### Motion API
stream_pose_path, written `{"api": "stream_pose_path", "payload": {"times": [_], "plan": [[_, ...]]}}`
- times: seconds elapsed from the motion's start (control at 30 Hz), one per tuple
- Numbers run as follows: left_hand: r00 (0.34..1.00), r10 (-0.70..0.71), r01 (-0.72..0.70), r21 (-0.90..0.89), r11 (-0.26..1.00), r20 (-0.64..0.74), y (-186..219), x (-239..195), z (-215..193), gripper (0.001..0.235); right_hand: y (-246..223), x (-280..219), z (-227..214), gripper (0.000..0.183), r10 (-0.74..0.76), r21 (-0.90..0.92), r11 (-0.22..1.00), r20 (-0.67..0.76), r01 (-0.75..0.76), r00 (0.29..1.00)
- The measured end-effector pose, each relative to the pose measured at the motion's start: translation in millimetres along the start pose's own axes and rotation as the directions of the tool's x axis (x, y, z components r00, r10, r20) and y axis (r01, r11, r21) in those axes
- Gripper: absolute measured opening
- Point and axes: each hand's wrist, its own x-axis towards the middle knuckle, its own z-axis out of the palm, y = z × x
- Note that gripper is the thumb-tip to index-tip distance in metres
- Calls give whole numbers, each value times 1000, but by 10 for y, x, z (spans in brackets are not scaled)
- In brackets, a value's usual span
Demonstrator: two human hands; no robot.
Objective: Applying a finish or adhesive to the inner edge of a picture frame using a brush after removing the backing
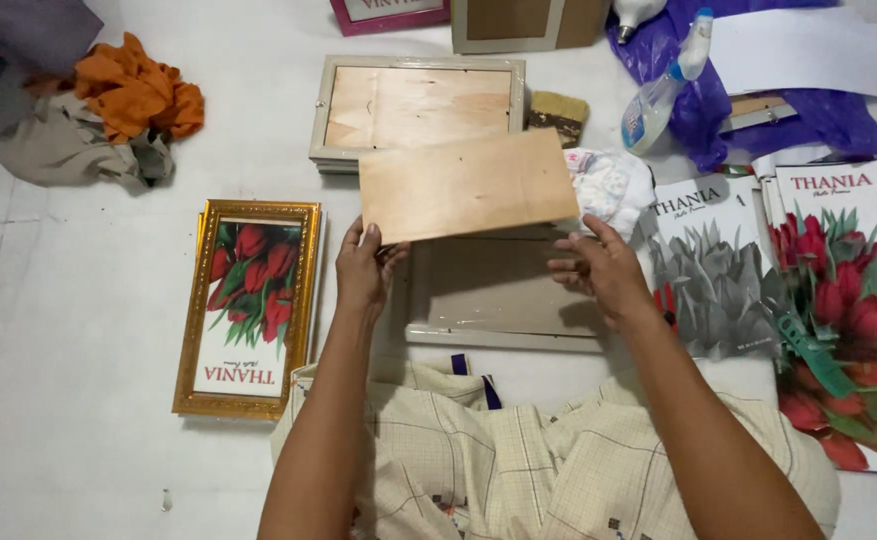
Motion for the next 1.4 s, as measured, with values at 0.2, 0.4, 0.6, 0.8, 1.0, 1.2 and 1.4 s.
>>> {"api": "stream_pose_path", "payload": {"times": [0.2,0.4,0.6,0.8,1.0,1.2,1.4], "plan": [[999,-2,-3,-76,997,-54,-97,795,85,48,-30,-29,1,59,49,-165,984,-60,-58,997],[999,-20,17,-81,997,-47,-110,1111,239,51,49,15,32,48,-91,-533,845,-48,52,995],[993,101,-60,502,863,-55,0,712,340,87,55,-33,41,58,-144,-808,563,110,173,983],[999,37,-42,974,224,34,-243,539,-81,95,259,71,-79,67,-190,-861,444,179,247,965],[984,-113,-122,984,129,137,215,-569,137,85,406,-74,-248,70,-181,-903,336,217,268,959],[969,-85,-232,972,15,233,497,-954,177,77,-54,-418,-13,69,-164,-951,136,256,279,953],[943,-6,-331,936,116,334,771,-1248,618,65,-460,-510,129,52,-162,-950,81,285,301,945]]}}
